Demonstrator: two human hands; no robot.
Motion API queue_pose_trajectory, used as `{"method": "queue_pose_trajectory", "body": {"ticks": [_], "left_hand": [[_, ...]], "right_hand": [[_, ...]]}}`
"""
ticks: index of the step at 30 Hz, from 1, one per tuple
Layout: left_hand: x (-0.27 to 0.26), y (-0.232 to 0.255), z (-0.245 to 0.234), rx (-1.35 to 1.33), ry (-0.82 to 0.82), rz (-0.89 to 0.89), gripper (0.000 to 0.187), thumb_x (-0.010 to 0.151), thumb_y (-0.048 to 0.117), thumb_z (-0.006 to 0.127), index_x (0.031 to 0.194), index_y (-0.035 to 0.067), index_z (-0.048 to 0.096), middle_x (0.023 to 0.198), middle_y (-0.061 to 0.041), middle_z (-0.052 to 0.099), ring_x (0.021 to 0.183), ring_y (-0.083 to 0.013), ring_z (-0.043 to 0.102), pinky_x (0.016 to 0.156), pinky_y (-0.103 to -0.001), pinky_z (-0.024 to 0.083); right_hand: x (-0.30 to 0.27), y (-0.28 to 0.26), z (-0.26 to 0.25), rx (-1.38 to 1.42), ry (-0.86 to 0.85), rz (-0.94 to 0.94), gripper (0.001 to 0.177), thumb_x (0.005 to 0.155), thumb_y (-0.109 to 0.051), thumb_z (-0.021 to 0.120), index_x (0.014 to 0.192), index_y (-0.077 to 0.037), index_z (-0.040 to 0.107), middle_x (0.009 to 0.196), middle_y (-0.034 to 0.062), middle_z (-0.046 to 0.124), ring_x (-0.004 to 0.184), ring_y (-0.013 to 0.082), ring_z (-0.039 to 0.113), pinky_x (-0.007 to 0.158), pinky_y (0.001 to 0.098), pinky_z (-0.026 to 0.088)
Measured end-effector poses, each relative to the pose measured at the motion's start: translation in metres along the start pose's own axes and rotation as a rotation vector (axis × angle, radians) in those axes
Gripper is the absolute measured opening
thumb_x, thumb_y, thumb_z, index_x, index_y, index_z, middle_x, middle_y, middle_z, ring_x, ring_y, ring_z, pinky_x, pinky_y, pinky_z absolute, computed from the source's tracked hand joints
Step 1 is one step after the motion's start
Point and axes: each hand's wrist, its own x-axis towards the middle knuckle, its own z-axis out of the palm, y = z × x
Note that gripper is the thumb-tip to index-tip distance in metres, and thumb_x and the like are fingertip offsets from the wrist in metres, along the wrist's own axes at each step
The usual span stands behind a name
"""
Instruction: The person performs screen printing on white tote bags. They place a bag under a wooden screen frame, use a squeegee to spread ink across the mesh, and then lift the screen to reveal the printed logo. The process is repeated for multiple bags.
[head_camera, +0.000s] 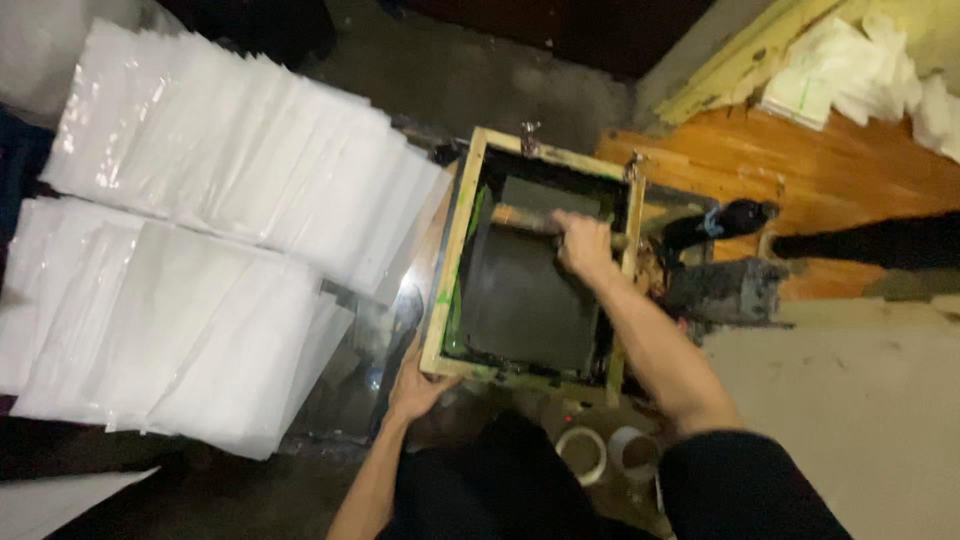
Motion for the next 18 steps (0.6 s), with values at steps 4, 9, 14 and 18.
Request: {"method": "queue_pose_trajectory", "body": {"ticks": [4,9,14,18], "left_hand": [[0.011,-0.022,0.016,-0.034,-0.015,-0.016,0.062,0.079,0.04,0.103,0.118,0.003,0.072,0.105,-0.022,0.08,0.099,-0.0351,0.077,0.089,-0.051,0.059],[-0.013,0.035,0.009,0.057,0.045,0.009,0.059,0.08,0.037,0.097,0.113,-0.003,0.068,0.096,-0.026,0.074,0.093,-0.0379,0.074,0.085,-0.052,0.057],[-0.022,0.014,0.002,0.257,0.123,-0.032,0.067,0.087,0.059,0.09,0.113,0.003,0.062,0.094,-0.019,0.072,0.094,-0.0401,0.076,0.079,-0.056,0.056],[-0.021,-0.004,0.005,0.268,0.13,-0.019,0.072,0.084,0.065,0.089,0.108,0.005,0.058,0.094,-0.019,0.068,0.101,-0.0439,0.071,0.085,-0.055,0.055]], "right_hand": [[-0.174,-0.065,-0.002,-0.046,-0.196,-0.028,0.049,0.074,-0.025,0.091,0.118,-0.028,0.07,0.103,0.0004,0.078,0.099,0.0289,0.077,0.089,0.0557,0.059],[-0.203,-0.088,-0.009,-0.06,-0.218,0.035,0.089,0.071,-0.028,0.095,0.148,-0.028,0.051,0.126,0.0028,0.068,0.123,0.0268,0.064,0.111,0.0607,0.043],[-0.166,-0.079,-0.04,0.004,-0.326,0.07,0.081,0.079,-0.018,0.083,0.152,-0.015,0.048,0.139,0.0134,0.063,0.133,0.0335,0.057,0.11,0.0694,0.042],[-0.193,-0.091,-0.022,-0.033,-0.333,0.047,0.083,0.078,-0.037,0.089,0.148,-0.017,0.05,0.134,0.0084,0.065,0.13,0.0293,0.059,0.105,0.0671,0.048]]}}
